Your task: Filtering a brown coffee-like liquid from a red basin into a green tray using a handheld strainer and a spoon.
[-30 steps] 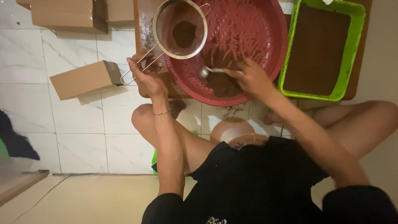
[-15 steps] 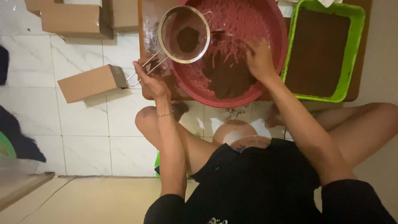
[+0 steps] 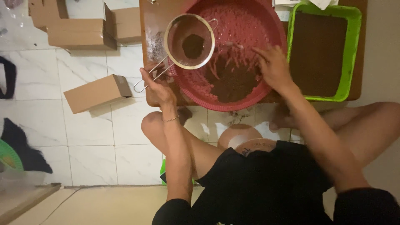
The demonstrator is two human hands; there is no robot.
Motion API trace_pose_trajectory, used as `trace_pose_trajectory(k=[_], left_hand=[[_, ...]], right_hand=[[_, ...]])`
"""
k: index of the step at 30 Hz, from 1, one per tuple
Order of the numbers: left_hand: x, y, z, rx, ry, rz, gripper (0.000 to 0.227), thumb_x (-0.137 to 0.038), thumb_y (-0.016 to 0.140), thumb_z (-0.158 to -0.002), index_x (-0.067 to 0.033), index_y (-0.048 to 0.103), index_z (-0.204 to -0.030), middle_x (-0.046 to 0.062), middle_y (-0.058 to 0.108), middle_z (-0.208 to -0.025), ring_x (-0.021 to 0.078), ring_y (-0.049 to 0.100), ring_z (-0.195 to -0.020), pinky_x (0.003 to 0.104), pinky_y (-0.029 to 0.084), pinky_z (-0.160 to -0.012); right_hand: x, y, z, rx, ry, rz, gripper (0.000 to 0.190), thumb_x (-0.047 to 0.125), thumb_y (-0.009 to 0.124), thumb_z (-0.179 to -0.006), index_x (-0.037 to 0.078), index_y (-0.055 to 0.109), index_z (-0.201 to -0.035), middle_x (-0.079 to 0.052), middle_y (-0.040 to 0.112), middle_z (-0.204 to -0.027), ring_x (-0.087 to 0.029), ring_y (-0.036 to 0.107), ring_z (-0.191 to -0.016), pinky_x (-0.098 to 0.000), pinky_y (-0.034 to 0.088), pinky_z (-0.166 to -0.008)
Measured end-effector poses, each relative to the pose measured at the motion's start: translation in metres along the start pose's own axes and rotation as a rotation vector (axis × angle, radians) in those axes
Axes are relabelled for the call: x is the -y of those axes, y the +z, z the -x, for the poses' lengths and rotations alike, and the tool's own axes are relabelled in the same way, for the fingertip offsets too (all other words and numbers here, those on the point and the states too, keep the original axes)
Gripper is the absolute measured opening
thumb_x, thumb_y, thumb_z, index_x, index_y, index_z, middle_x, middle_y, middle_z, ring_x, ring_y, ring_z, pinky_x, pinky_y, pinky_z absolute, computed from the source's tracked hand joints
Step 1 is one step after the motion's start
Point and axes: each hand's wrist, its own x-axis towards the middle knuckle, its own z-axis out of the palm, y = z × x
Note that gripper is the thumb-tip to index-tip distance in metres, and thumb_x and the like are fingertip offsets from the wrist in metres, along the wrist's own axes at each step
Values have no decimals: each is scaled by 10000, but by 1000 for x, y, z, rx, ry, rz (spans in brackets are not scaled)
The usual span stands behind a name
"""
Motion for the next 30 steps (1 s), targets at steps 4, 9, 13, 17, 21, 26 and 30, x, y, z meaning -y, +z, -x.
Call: trace_pose_trajectory(k=[4,9,13,17,21,26,30], left_hand=[[-3,0,6,4,-30,-1,422,-414,421,-1059,-106,646,-878,86,661,-813,156,618,-523,232,465,-477],[5,-21,-3,8,-8,-10,435,-416,399,-1065,-110,612,-841,126,677,-784,197,610,-474,248,447,-469],[0,-16,-1,17,1,-13,445,-429,381,-1062,-119,608,-838,118,672,-787,186,610,-484,235,447,-473],[9,-25,-2,30,0,-15,447,-441,393,-1066,-123,618,-849,113,680,-804,187,619,-484,236,440,-475],[5,-24,1,45,-15,-27,456,-449,383,-1070,-126,623,-854,105,680,-820,185,614,-490,240,423,-485],[-6,-27,6,69,-1,-56,479,-439,347,-1079,-117,623,-856,94,665,-821,168,618,-510,226,419,-492],[-10,-28,7,69,-28,-90,499,-459,352,-1075,-114,629,-846,96,660,-825,167,614,-515,224,423,-500]], right_hand=[[10,30,-12,-12,52,-53,278,25,628,-1003,44,766,-1244,-194,726,-1102,-431,620,-1075,-499,466,-964],[25,-18,21,247,-38,201,299,140,672,-907,128,797,-1178,-182,690,-1085,-410,581,-1085,-495,501,-960],[5,-18,35,244,7,111,370,71,621,-944,137,766,-1278,-213,682,-1086,-433,590,-1064,-499,483,-964],[28,6,9,92,14,-28,423,18,581,-988,120,707,-1379,-213,676,-1125,-440,592,-1082,-517,442,-978],[26,53,-10,116,-70,57,403,47,571,-951,157,751,-1294,-168,691,-1120,-392,610,-1070,-460,482,-956],[18,22,9,242,-136,55,450,-2,560,-927,157,750,-1302,-215,697,-1140,-411,629,-1095,-496,504,-974],[38,-42,30,302,29,-124,425,-52,502,-958,56,744,-1290,-273,712,-1145,-484,636,-1131,-557,480,-1025]])
